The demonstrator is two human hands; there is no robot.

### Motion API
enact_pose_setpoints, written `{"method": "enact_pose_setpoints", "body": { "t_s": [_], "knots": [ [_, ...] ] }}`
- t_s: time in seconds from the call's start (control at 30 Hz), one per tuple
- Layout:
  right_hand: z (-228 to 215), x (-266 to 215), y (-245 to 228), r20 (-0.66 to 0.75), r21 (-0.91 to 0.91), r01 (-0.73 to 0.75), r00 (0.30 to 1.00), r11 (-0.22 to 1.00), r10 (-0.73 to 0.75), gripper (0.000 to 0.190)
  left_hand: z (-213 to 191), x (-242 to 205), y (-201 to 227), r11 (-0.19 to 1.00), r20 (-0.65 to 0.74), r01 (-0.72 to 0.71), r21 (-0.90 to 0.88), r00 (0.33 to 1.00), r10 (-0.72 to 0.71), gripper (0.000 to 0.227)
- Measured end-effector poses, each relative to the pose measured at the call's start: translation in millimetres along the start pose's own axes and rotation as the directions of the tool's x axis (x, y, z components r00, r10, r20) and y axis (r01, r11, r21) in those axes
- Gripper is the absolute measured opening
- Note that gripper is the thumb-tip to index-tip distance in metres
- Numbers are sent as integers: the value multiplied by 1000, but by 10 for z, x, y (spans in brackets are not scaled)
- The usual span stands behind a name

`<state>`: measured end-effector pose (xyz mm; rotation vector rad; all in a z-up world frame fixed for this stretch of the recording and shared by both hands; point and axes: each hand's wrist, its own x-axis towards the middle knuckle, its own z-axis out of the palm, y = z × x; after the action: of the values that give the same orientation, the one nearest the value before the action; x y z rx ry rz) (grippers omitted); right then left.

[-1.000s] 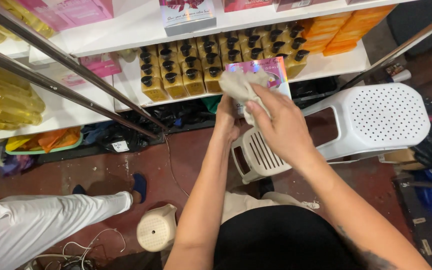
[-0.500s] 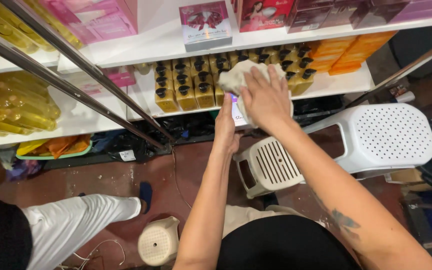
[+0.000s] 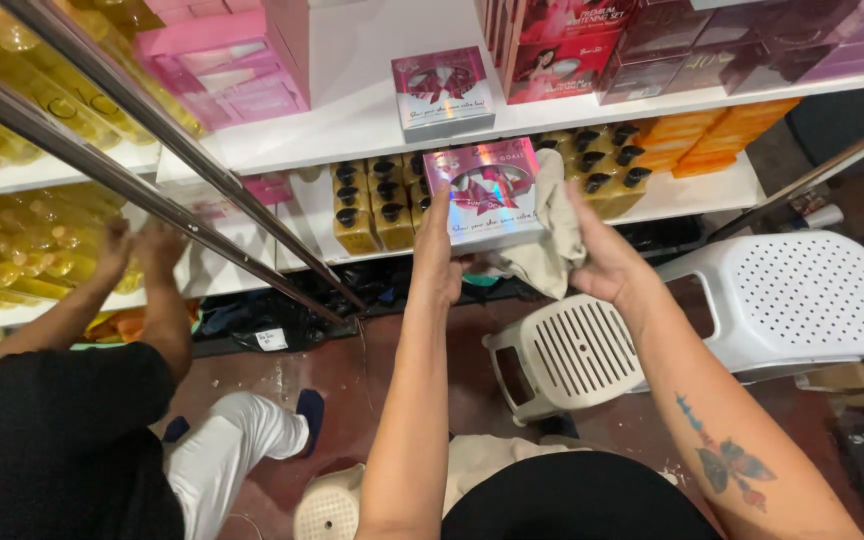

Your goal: The person wipes the surface of small pink and white boxes with a white cloth. They pick up the boxes from a shelf, clean them thoroughly, and place them back on the shelf in a neat arrangement.

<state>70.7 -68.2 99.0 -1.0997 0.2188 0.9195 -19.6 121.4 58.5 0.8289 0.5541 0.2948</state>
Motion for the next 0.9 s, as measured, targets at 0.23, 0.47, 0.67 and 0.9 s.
{"method": "enact_pose_setpoints", "body": {
  "t_s": [0.23,0.47,0.67,0.9],
  "knots": [
    [281,334,23,207,-210,340,932,916,-299,52,-36,374,125,931,99,-332,155,942,319,66],
    [494,706,-4,166,-99,523,847,846,-504,41,18,777,386,787,-92,-467,404,835,543,70],
    [580,686,-33,153,-54,522,847,851,-510,40,3,1207,577,731,-139,-449,513,797,588,64],
    [712,828,-4,141,6,480,868,877,-476,42,32,1690,692,677,-258,-250,692,791,556,56]
  ]
}}
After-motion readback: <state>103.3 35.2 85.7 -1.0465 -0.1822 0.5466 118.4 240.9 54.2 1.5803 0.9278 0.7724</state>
